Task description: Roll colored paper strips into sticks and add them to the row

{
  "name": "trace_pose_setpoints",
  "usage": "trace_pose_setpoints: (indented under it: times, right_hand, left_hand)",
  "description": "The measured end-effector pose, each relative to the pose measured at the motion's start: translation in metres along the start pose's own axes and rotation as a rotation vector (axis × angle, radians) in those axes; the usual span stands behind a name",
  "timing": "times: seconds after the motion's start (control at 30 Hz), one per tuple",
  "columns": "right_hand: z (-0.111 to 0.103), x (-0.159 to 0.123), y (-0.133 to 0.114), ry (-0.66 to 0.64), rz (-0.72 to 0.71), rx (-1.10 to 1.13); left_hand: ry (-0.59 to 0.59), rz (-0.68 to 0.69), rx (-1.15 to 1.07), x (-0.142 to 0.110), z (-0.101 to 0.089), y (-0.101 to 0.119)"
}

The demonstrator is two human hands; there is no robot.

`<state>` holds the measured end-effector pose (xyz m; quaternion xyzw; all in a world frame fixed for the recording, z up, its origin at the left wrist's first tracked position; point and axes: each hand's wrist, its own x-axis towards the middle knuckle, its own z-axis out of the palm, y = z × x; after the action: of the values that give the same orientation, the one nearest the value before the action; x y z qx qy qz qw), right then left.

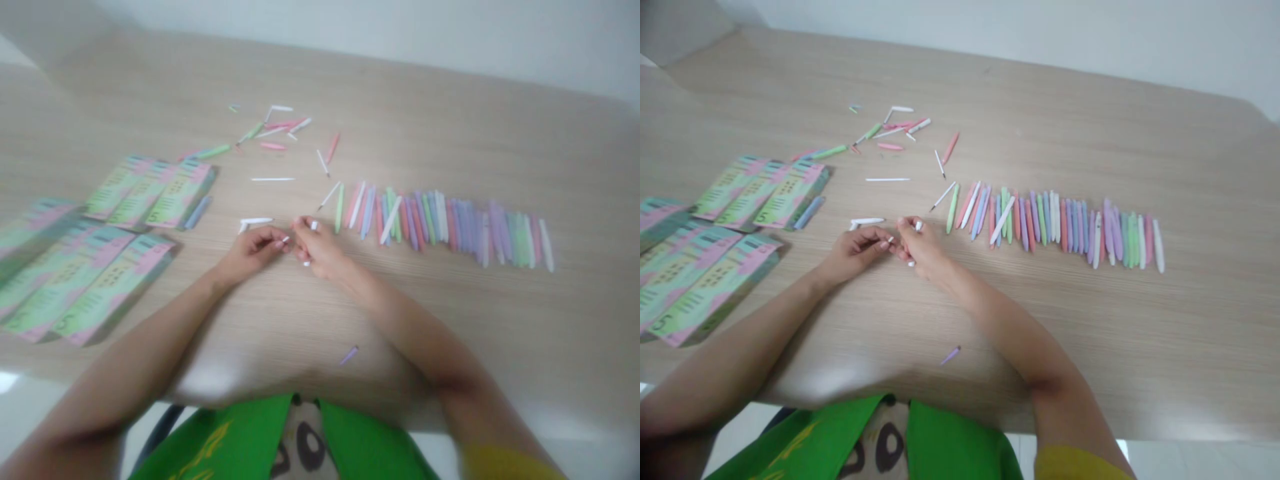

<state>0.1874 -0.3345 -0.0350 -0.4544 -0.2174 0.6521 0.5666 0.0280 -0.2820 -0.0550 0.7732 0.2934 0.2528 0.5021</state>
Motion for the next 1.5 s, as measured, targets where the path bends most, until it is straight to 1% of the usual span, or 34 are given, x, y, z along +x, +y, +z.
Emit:
trace_pose_setpoints:
  times: [0.07,0.13,0.23,0.33,0.43,0.63,0.7,0.77,0.9,1.07,1.3,1.5]
  right_hand:
    - [0.001,-0.002,-0.007,-0.073,-0.007,0.037]
    - [0.001,-0.005,-0.013,-0.157,-0.013,0.061]
    - [0.0,-0.007,-0.012,-0.204,0.012,0.076]
    - [-0.004,-0.004,-0.002,-0.163,0.071,0.082]
    - [-0.009,0.0,0.006,-0.109,0.103,0.088]
    - [-0.007,-0.004,0.007,-0.096,0.1,0.201]
    - [-0.006,-0.007,0.006,-0.096,0.081,0.24]
    - [-0.006,-0.009,0.007,-0.11,0.07,0.255]
    - [-0.006,-0.009,0.011,-0.122,0.006,0.19]
    - [-0.008,-0.005,0.016,-0.083,-0.077,0.105]
    - [-0.006,-0.002,0.018,-0.005,-0.114,0.082]
    - [-0.005,-0.006,0.02,0.069,-0.134,0.008]
  left_hand:
    - [0.032,-0.008,0.012,-0.001,-0.002,0.0]
    - [0.035,-0.023,0.026,-0.003,-0.002,0.002]
    - [0.025,-0.054,-0.002,-0.007,0.005,0.007]
    - [0.029,-0.081,-0.02,-0.011,0.015,0.012]
    - [0.055,-0.09,0.023,-0.011,0.023,0.015]
    - [0.18,-0.089,0.029,-0.009,0.025,0.013]
    - [0.17,-0.083,0.045,-0.008,0.025,0.012]
    - [0.135,-0.075,0.071,-0.006,0.025,0.013]
    - [0.122,-0.062,0.137,-0.004,0.026,0.015]
    - [0.14,-0.036,0.149,-0.003,0.027,0.016]
    - [0.159,-0.036,0.2,-0.002,0.029,0.014]
    - [0.12,-0.047,0.246,-0.003,0.028,0.019]
